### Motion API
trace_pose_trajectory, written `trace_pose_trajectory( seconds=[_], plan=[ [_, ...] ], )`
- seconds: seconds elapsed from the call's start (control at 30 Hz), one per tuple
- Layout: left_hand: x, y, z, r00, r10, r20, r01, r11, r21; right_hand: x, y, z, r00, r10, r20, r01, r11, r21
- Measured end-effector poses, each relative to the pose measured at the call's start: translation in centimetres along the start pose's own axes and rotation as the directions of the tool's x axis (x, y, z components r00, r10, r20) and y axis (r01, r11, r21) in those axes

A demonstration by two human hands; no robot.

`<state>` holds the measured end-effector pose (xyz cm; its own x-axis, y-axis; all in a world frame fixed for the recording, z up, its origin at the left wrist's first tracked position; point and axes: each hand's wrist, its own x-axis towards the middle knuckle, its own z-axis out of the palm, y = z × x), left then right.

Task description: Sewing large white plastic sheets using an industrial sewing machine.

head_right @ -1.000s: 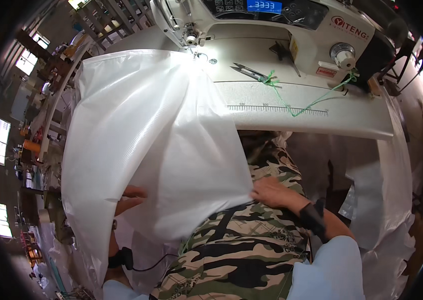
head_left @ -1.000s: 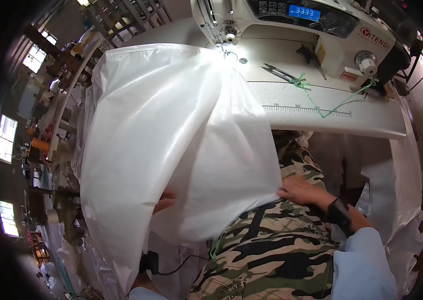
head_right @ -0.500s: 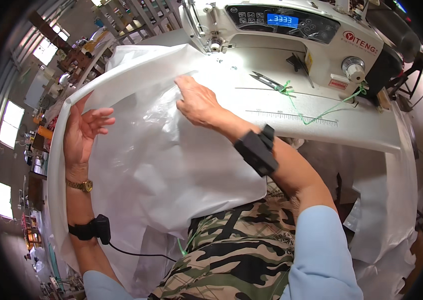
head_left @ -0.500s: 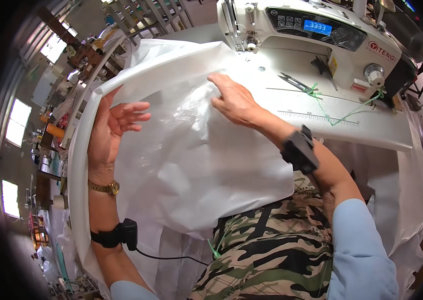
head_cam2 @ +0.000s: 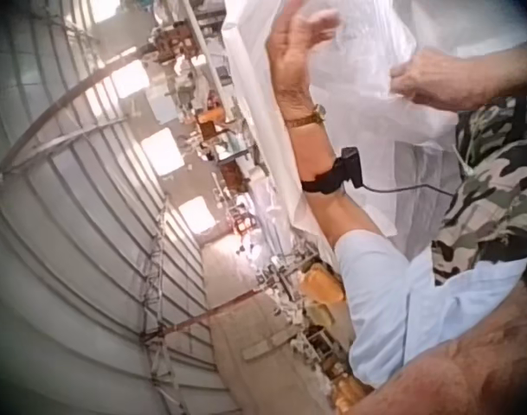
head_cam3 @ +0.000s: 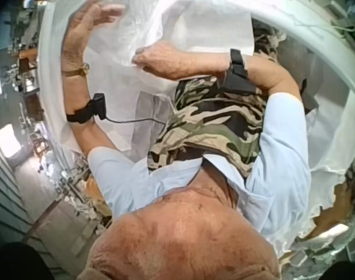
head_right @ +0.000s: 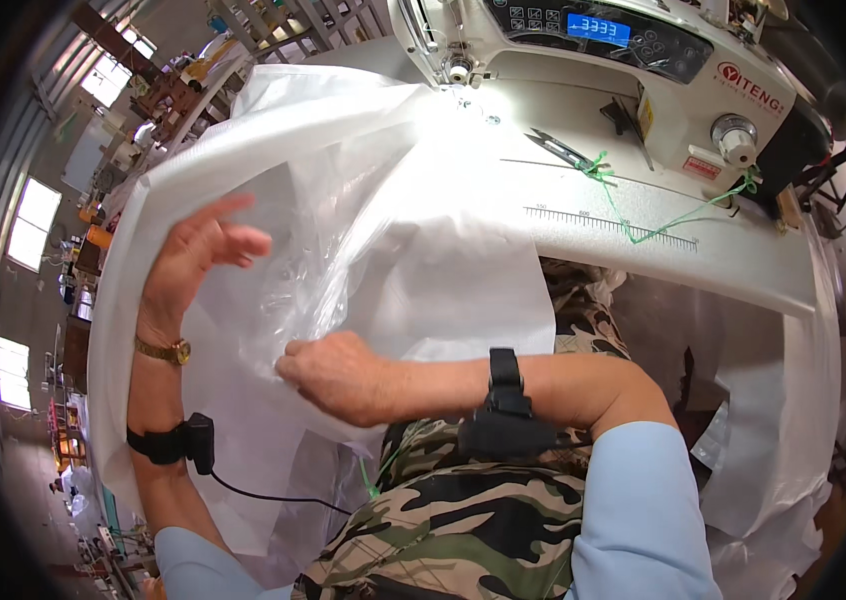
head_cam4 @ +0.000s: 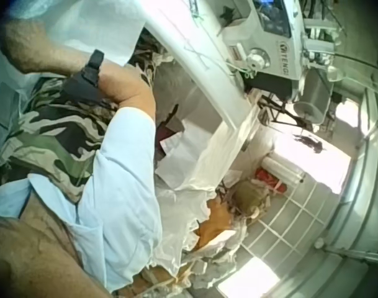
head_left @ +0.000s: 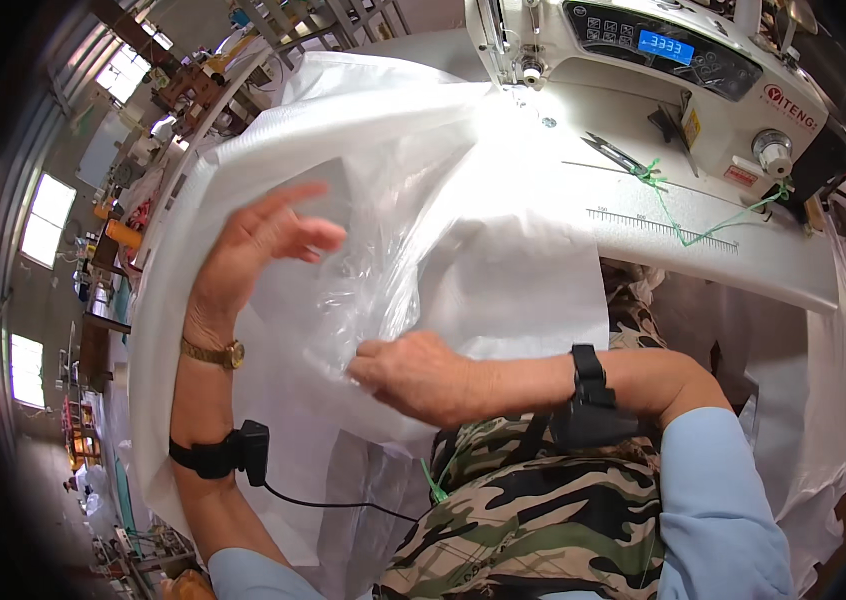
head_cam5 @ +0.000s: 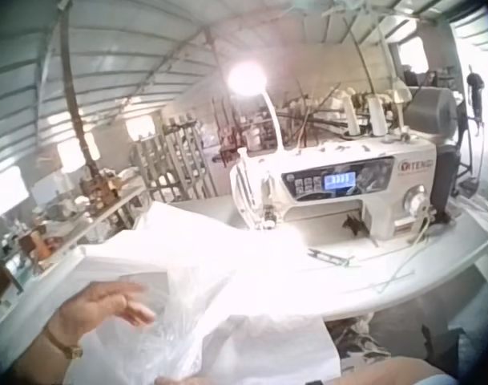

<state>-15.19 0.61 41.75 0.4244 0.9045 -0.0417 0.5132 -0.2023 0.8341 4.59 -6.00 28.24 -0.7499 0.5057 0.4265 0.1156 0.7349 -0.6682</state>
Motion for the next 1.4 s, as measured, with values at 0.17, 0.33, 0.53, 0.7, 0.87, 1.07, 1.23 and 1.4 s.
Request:
trace_pose_trajectory(
  seconds=[0.17,0.33,0.53,0.7,0.87,1.07,1.23,1.4],
  plan=[
    [-2.1,-1.3,2.6,0.951,0.052,0.304,0.045,0.952,-0.303,-1.1,-5.9,1.4,0.976,-0.197,-0.092,0.208,0.970,0.128],
    [-3.7,0.9,5.1,0.915,-0.055,0.400,0.137,0.975,-0.178,-0.9,-11.9,1.7,0.910,-0.408,0.078,0.298,0.773,0.560],
    [-7.8,2.0,7.3,0.865,-0.195,0.462,-0.153,0.775,0.614,-0.3,-12.4,-2.6,0.653,-0.736,0.177,0.360,0.508,0.782],
    [-11.4,1.8,5.7,0.904,-0.289,0.315,0.011,0.752,0.659,-1.4,-2.4,-2.2,0.937,-0.340,-0.084,0.344,0.845,0.409],
    [-14.2,2.9,2.7,0.925,-0.020,0.380,-0.184,0.851,0.491,1.0,5.7,-1.2,0.999,0.002,-0.044,-0.016,0.947,-0.321],
    [-17.5,3.9,3.0,0.913,-0.219,0.345,-0.042,0.790,0.612,5.9,10.7,-4.2,0.882,-0.426,-0.199,0.227,0.756,-0.614],
    [-22.5,0.3,1.4,0.930,-0.335,-0.152,0.282,0.386,0.878,10.6,6.3,-9.5,0.983,-0.155,-0.094,0.119,0.942,-0.314],
    [-26.5,-1.8,-10.6,0.781,0.050,-0.623,0.625,-0.090,0.776,12.3,3.1,-15.3,0.965,-0.082,-0.248,-0.001,0.948,-0.319]
  ],
)
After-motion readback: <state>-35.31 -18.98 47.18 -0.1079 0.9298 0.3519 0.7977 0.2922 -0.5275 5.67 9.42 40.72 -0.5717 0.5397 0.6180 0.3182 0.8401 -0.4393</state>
